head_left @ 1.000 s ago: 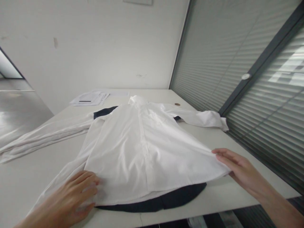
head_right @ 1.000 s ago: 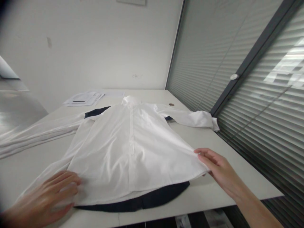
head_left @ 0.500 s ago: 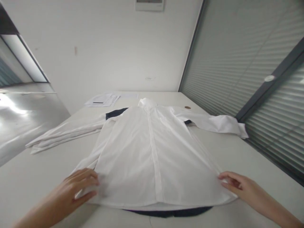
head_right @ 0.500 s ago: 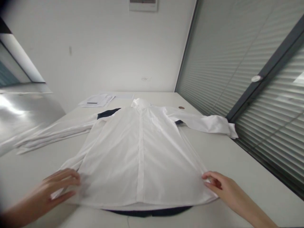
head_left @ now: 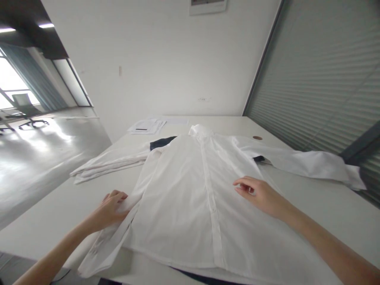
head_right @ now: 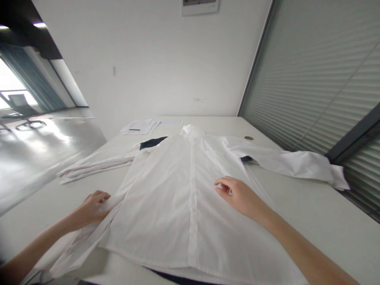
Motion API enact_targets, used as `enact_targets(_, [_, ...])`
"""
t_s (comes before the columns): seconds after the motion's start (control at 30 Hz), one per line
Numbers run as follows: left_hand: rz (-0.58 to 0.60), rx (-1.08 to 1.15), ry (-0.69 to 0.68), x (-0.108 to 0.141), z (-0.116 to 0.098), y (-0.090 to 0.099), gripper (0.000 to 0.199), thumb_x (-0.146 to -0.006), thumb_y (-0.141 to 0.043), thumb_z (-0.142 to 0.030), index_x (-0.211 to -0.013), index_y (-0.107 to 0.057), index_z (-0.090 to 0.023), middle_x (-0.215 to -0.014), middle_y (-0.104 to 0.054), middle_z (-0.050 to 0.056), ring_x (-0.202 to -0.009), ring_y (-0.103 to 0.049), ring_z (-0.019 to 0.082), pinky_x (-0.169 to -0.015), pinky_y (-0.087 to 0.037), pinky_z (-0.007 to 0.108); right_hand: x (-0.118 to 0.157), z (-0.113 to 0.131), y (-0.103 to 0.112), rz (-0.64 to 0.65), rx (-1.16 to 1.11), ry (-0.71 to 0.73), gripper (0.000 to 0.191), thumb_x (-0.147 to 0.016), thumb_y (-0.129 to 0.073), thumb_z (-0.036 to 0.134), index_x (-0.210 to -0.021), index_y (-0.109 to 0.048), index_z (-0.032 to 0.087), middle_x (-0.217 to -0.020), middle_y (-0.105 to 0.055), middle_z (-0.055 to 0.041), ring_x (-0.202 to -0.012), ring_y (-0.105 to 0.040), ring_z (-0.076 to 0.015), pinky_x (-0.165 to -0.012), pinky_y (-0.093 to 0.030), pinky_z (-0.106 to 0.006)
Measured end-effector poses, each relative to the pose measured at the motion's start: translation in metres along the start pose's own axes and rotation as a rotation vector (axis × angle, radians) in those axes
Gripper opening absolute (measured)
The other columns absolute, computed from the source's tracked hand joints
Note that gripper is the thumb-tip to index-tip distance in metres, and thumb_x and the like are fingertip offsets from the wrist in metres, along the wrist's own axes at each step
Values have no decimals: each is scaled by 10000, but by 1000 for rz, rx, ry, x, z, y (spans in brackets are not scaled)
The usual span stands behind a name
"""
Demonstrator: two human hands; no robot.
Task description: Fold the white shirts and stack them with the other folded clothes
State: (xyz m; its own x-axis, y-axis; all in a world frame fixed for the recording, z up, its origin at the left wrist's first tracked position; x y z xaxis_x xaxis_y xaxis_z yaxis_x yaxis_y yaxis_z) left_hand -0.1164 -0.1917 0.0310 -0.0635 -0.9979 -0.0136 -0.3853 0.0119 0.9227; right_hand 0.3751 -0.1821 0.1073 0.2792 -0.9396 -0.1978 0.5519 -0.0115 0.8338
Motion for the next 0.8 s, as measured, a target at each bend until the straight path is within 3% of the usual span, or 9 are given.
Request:
enact_targets(0.1, [53, 35, -8, -4, -3, 4, 286, -719, -520, -470, -863, -570, -228, -867, -661, 37, -831, -629, 241, -760, -502, 335, -21, 3, -26, 17, -54, 39, 266, -912, -517, 384, -980, -706, 209, -850, -686, -48, -707, -612, -177, -689, -486, -318])
enact_targets(0.17, [-6, -20, -22, -9, -4, 31, 212, -726, -467, -384, -864, -533, -237, -838, -650, 25, -799, -628, 235, -739, -492, 333, -25, -5, -45, 32, -86, 41, 270, -913, -499, 364, -971, -701, 195, -841, -677, -52, -696, -601, -176, -677, -479, -319])
enact_targets(0.3, [-432, -404, -25, -21, -26, 142, 232, -791, -399, -327, -947, -559, -261, -1054, -638, 42, -800, -611, 245, -724, -463, 363, -24, -19, -66, 37, -118, 36, 260, -911, -488, 344, -960, -695, 193, -851, -666, -55, -704, -587, -176, -670, -468, -322])
enact_targets(0.37, [-587, -584, 39, -35, -39, 197, 266, -862, -357, -338, -953, -592, -252, -1152, -605, 44, -752, -586, 232, -654, -437, 353, -23, -22, -68, 29, -138, 37, 250, -911, -488, 337, -957, -689, 197, -859, -665, -55, -708, -584, -175, -675, -469, -323])
enact_targets(0.43, [-739, -665, 41, -56, -51, 246, 303, -877, -348, -288, -963, -629, -213, -1196, -573, 62, -849, -581, 235, -716, -439, 353, -23, -23, -67, 27, -154, 40, 240, -912, -489, 336, -953, -684, 202, -857, -657, -52, -706, -581, -173, -677, -472, -324])
enact_targets(0.5, [-890, -702, 3, -78, -54, 286, 321, -888, -349, -239, -960, -652, -160, -1201, -549, 95, -1068, -532, 267, -866, -415, 390, -24, -24, -67, 29, -164, 39, 234, -916, -490, 338, -957, -682, 210, -845, -645, -46, -706, -580, -172, -677, -476, -323])
enact_targets(0.57, [-984, -741, 1, -99, -38, 308, 335, -918, -344, -241, -954, -654, -121, -1203, -536, 125, -1200, -445, 303, -965, -344, 462, -23, -24, -68, 37, -174, 39, 234, -924, -488, 343, -962, -681, 216, -844, -637, -43, -711, -584, -172, -678, -481, -320])
enact_targets(0.67, [-870, -855, 36, -125, 12, 290, 356, -943, -295, -208, -913, -639, -120, -1136, -554, 140, -1202, -426, 319, -973, -290, 507, -22, -24, -69, 43, -190, 41, 239, -933, -481, 347, -972, -680, 221, -870, -637, -45, -728, -594, -171, -688, -491, -317])
enact_targets(0.8, [-438, -884, 67, -132, 95, 187, 310, -886, -320, -124, -921, -610, -227, -1028, -611, 97, -1106, -512, 283, -958, -302, 448, -21, -22, -67, 39, -200, 44, 235, -934, -482, 347, -981, -680, 228, -893, -640, -45, -747, -599, -173, -703, -497, -321])
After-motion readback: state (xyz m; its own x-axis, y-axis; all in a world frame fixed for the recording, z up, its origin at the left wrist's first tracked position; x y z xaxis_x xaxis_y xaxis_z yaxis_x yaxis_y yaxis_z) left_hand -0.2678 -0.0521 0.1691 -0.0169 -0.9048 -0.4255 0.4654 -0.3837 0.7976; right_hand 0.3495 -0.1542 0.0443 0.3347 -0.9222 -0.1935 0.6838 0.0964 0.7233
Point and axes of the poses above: each hand's wrist, its own x-axis away from the middle knuckle, its own y-axis out of the back of the hand, z = x × y, the point moved 10 cm from there along -x, towards the middle knuckle
